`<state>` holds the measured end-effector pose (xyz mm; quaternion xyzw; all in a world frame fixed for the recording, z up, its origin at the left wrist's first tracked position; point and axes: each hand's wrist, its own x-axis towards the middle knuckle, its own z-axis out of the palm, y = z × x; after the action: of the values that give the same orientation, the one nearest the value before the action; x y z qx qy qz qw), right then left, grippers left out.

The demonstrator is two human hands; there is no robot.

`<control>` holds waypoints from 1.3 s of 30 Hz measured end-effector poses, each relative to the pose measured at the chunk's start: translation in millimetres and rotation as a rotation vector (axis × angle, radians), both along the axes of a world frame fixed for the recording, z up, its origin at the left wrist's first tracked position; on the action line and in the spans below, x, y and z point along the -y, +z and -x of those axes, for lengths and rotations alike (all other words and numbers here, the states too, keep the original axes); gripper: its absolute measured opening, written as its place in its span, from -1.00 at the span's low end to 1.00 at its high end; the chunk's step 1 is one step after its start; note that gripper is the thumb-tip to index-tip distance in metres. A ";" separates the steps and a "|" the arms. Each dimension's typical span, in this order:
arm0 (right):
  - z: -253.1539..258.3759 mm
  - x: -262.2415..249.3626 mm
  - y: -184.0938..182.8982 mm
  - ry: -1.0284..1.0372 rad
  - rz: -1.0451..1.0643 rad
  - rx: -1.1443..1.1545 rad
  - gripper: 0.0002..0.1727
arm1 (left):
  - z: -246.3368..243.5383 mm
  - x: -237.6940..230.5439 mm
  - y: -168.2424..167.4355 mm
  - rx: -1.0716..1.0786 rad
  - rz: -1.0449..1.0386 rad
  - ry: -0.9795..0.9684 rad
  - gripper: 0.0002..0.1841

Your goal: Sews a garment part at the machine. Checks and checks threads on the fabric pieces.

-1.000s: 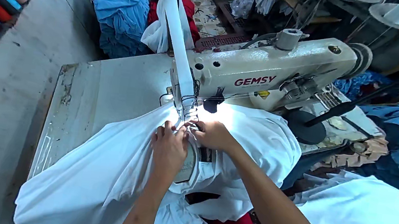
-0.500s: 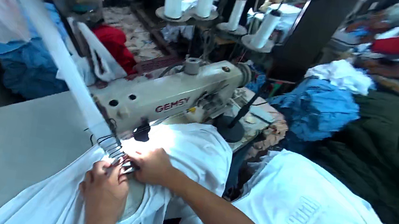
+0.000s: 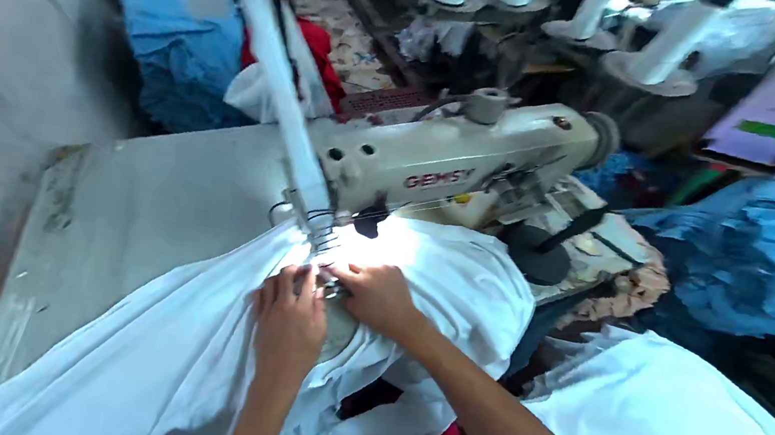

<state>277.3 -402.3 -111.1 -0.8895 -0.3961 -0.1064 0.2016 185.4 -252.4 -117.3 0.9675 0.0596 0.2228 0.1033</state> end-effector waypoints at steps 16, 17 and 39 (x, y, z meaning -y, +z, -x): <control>1.3 -22.8 27.4 -0.056 0.208 -0.237 -0.54 | -21.3 2.2 15.5 -0.145 0.051 0.113 -0.61; 1.8 -24.2 29.9 -0.065 0.212 -0.266 -0.55 | -22.2 2.1 16.6 -0.158 0.055 0.117 -0.61; 14.9 -22.9 20.7 -0.108 0.003 -0.181 -0.69 | 3.7 -18.3 2.0 -0.004 -0.023 -0.168 -0.62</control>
<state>262.3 -379.4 -90.3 -0.9158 -0.3280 -0.0359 0.2291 181.8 -234.1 -115.3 0.9707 -0.0244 0.2122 0.1102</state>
